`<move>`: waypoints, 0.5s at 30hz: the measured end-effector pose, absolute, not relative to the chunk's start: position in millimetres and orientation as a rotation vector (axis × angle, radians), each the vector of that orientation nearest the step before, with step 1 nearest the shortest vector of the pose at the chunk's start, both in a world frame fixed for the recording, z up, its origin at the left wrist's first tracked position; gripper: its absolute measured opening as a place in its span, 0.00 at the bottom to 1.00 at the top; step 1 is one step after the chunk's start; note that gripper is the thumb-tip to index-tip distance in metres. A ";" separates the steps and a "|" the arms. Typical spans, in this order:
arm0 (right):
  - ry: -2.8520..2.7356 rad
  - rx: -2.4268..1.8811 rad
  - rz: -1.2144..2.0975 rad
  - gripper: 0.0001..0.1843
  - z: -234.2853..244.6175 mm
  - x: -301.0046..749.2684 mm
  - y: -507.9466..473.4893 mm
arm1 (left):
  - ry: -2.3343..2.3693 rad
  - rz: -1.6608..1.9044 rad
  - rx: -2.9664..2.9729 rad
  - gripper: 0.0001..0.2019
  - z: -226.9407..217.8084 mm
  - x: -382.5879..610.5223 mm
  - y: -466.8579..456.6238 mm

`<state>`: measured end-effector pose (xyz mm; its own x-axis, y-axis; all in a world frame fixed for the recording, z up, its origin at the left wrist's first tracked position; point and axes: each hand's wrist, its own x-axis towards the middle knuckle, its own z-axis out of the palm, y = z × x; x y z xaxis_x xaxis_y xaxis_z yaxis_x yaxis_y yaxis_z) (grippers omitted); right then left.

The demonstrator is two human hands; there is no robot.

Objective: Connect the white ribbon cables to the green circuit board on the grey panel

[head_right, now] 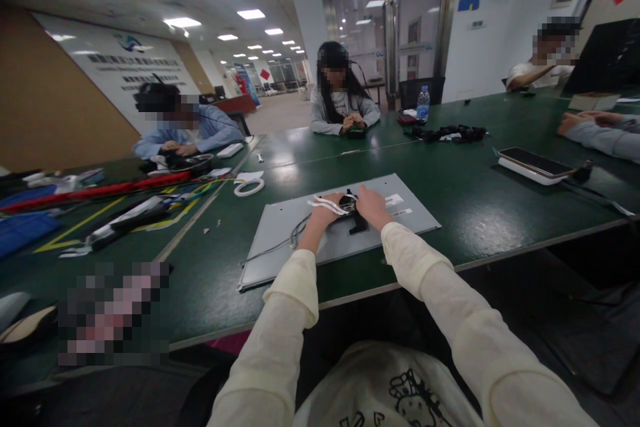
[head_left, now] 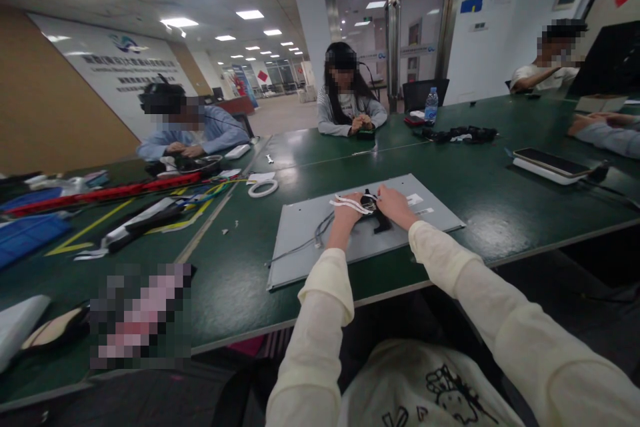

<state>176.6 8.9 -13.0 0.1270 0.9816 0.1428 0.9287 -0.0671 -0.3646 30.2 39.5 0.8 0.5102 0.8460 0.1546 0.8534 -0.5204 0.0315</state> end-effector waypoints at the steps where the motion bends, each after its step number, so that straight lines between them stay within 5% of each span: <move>1: -1.858 -2.053 0.187 0.15 -12.2 176.5 7.4 | -1.513 -0.237 -2.700 0.13 1.7 30.3 39.8; 15: -1.903 -2.080 0.132 0.17 -13.8 189.2 -7.3 | -1.621 -0.277 -2.676 0.13 3.6 30.3 40.5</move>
